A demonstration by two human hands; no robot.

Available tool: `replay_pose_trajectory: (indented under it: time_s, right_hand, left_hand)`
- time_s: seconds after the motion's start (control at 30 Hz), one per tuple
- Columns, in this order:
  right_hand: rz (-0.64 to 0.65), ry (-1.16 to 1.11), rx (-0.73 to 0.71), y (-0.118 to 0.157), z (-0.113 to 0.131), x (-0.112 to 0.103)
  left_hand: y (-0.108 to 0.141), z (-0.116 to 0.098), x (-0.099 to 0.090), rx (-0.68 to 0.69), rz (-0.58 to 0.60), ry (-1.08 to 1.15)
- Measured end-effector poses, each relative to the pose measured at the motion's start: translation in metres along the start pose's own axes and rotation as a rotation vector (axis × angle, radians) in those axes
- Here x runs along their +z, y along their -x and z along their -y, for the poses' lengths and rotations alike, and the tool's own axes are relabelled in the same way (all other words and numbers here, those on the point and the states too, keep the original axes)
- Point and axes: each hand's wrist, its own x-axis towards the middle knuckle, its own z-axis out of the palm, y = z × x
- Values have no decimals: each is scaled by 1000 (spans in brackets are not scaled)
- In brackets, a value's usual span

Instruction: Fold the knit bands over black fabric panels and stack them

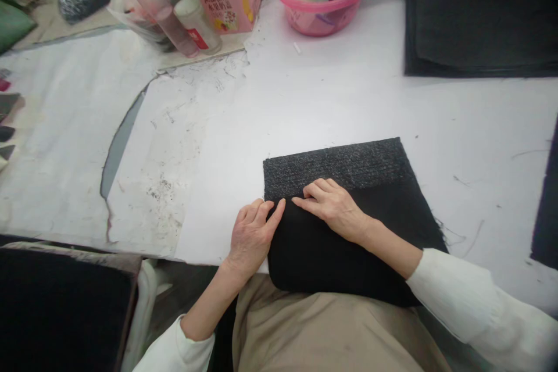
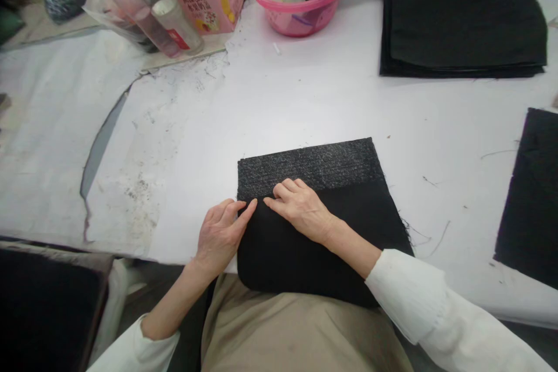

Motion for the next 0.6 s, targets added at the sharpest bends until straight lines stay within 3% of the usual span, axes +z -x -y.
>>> replay_pose_trajectory:
  time_s: [0.23,0.6]
  right_hand:
    - [2,15,14,2,1,1]
    - [-5,-22,26,24,-20,-17]
  left_hand:
    - [-11,-8,-8,135,88,-93]
    - [-21,-8,-10,148,116,-71]
